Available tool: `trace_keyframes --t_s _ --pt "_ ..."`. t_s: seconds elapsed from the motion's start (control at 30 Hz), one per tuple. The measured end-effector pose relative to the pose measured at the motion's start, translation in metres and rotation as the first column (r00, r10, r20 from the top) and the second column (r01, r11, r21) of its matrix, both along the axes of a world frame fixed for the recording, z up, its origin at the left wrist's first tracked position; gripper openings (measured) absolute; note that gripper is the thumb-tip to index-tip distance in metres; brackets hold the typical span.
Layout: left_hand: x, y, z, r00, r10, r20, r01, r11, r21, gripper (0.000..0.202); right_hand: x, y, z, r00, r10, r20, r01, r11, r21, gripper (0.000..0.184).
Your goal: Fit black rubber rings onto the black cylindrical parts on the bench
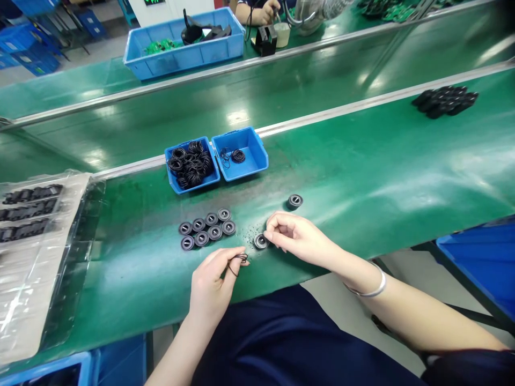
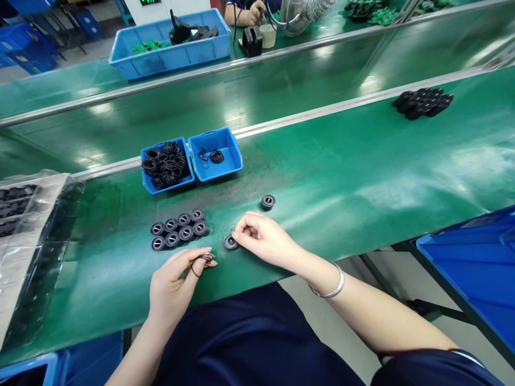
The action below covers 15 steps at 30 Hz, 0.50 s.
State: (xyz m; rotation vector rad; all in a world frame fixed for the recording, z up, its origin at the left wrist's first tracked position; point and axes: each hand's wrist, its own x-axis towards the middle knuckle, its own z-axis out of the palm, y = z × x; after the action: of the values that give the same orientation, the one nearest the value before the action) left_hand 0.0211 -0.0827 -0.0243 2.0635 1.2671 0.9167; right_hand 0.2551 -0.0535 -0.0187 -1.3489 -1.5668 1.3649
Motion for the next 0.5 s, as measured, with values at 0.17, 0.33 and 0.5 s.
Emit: trace_keyframes --t_s 0.17,0.33,0.5 --pt "-0.001 -0.002 -0.009 0.994 -0.068 -0.090 0.084 0.980 0.181 0.020 -0.001 0.002 -0.005 0.999 0.001 0.033 -0.002 0.999 0.041 0.018" --pt "0.000 -0.001 -0.016 0.962 -0.179 -0.207 0.246 0.899 0.362 0.027 -0.001 0.003 -0.007 0.999 0.009 0.052 -0.012 0.998 0.063 0.015" --pt "0.005 0.000 -0.017 0.880 -0.305 -0.364 0.444 0.798 0.406 0.025 0.000 0.003 -0.008 0.999 0.026 0.023 -0.028 0.995 0.099 0.016"
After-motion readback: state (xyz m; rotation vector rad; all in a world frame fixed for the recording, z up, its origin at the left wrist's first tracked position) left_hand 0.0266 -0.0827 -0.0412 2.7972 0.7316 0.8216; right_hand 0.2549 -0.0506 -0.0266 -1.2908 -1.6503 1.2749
